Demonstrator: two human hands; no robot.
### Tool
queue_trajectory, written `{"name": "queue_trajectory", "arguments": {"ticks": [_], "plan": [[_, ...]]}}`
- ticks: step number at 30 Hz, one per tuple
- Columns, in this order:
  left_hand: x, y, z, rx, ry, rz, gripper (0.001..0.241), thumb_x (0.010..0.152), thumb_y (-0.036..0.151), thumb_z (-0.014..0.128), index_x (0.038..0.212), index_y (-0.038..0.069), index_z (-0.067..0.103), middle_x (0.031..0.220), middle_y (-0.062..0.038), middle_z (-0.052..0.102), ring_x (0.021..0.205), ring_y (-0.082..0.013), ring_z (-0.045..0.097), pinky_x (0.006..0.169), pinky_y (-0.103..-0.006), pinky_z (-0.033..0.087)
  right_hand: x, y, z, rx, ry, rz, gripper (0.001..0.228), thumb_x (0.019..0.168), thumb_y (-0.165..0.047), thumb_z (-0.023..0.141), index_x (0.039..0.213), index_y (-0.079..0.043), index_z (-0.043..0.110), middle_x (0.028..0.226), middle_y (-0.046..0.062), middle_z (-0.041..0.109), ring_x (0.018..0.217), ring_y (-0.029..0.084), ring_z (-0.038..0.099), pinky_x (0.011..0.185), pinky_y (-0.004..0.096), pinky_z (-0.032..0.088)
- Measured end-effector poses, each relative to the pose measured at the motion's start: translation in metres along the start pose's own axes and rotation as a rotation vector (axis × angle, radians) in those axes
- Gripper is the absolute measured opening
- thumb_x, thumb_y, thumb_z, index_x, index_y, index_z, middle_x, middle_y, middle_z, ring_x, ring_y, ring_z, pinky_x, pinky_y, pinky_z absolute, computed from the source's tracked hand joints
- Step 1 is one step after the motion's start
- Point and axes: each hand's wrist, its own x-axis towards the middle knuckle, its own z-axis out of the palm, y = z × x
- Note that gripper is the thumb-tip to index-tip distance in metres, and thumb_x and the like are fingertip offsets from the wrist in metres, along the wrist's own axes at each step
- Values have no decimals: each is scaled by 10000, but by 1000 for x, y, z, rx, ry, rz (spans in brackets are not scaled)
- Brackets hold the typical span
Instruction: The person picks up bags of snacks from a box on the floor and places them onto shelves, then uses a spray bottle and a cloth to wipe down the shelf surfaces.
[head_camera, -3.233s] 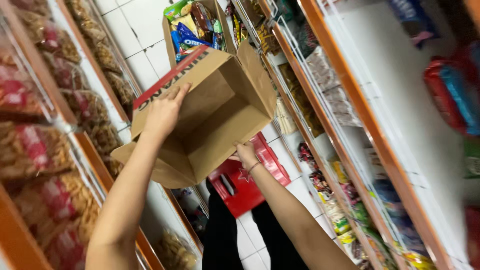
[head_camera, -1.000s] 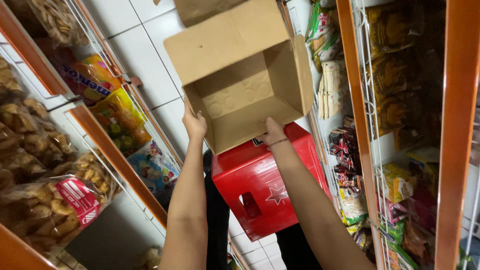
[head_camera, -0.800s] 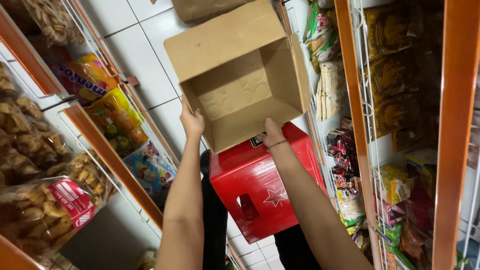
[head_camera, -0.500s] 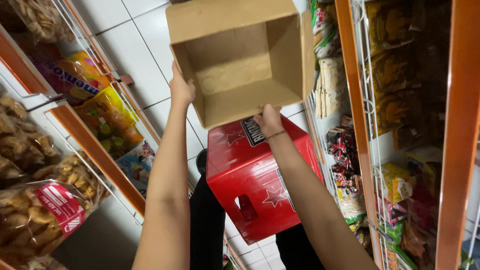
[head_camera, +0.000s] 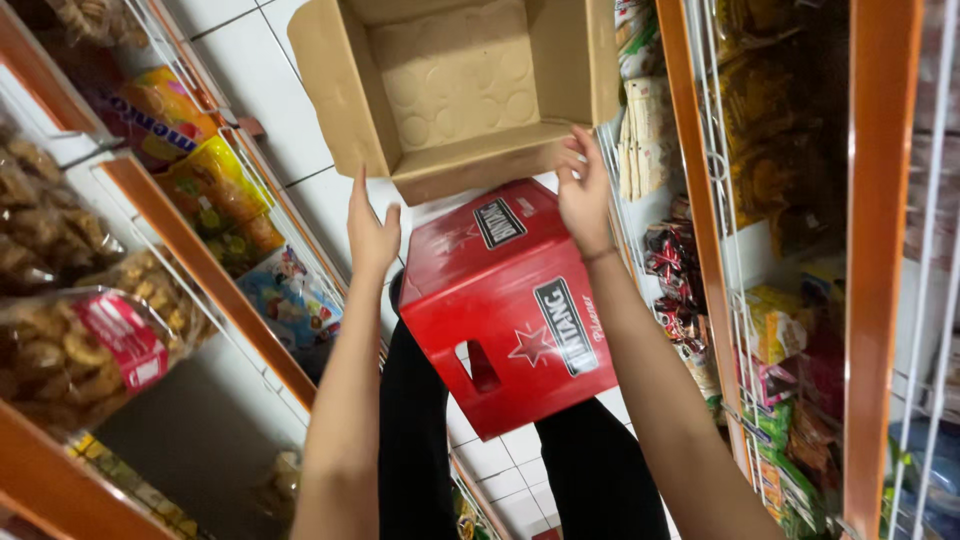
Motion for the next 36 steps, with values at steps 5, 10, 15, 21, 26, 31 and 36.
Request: {"name": "queue_trajectory", "arguments": {"ticks": [5, 10, 15, 21, 26, 31, 36], "plan": [[-153, 7, -12, -72, 114, -324, 729, 944, 245, 696, 1553, 12, 369, 1550, -255, 449, 1433, -367, 448, 1174, -432, 348, -89, -13, -72, -640, -3, -217, 482, 942, -190, 681, 1371, 10, 585, 1221, 207, 637, 1105, 339, 665, 966, 413, 547], [-246, 5, 32, -342, 67, -542, 608, 958, 326, 670, 1451, 25, 481, 1370, -183, 638, 1270, -283, 605, 1089, -394, 441, -155, 34, -119, -814, -79, -36, 616, 875, -476, 766, 1187, 46, 665, 1175, 261, 673, 1119, 406, 645, 997, 457, 514], [-259, 19, 48, -325, 78, -555, 483, 966, 290, 662, 1341, 9, 544, 1205, -186, 708, 1087, -308, 676, 949, -411, 533, -153, 71, -152, -749, -147, -42, 663, 852, -482, 796, 1173, 80, 653, 1165, 279, 659, 1109, 420, 631, 978, 459, 501], [-276, 102, 19, -153, 27, -237, 393, 992, 207, 630, 1305, -14, 545, 1190, -232, 725, 1103, -349, 709, 954, -429, 528, -217, 46, -215, -568, -106, -28, 516, 896, -399, 741, 1185, 21, 666, 1098, 219, 677, 1023, 369, 654, 919, 426, 510], [-303, 207, -26, -10, -77, -112, 379, 991, 169, 593, 1333, 14, 544, 1114, -297, 703, 1070, -449, 679, 895, -496, 529, -306, -2, -262, -506, 3, -6, 410, 938, -344, 703, 1146, 9, 683, 1079, 192, 694, 1008, 318, 667, 904, 410, 516], [-326, 306, -64, 114, -237, -27, 355, 981, 196, 605, 1292, 30, 560, 1026, -296, 716, 993, -469, 698, 834, -525, 539, -391, -47, -293, -253, 162, 116, 400, 927, -337, 711, 1115, 12, 662, 1028, 151, 703, 891, 236, 718, 743, 355, 597], [-356, 364, -79, 231, -405, 148, 369, 970, 201, 634, 1286, 22, 565, 976, -288, 724, 933, -460, 705, 791, -519, 540, -477, -84, -316, -186, 303, 208, 416, 909, -335, 719, 1130, 11, 649, 1010, 154, 713, 802, 235, 735, 698, 354, 594]]}}
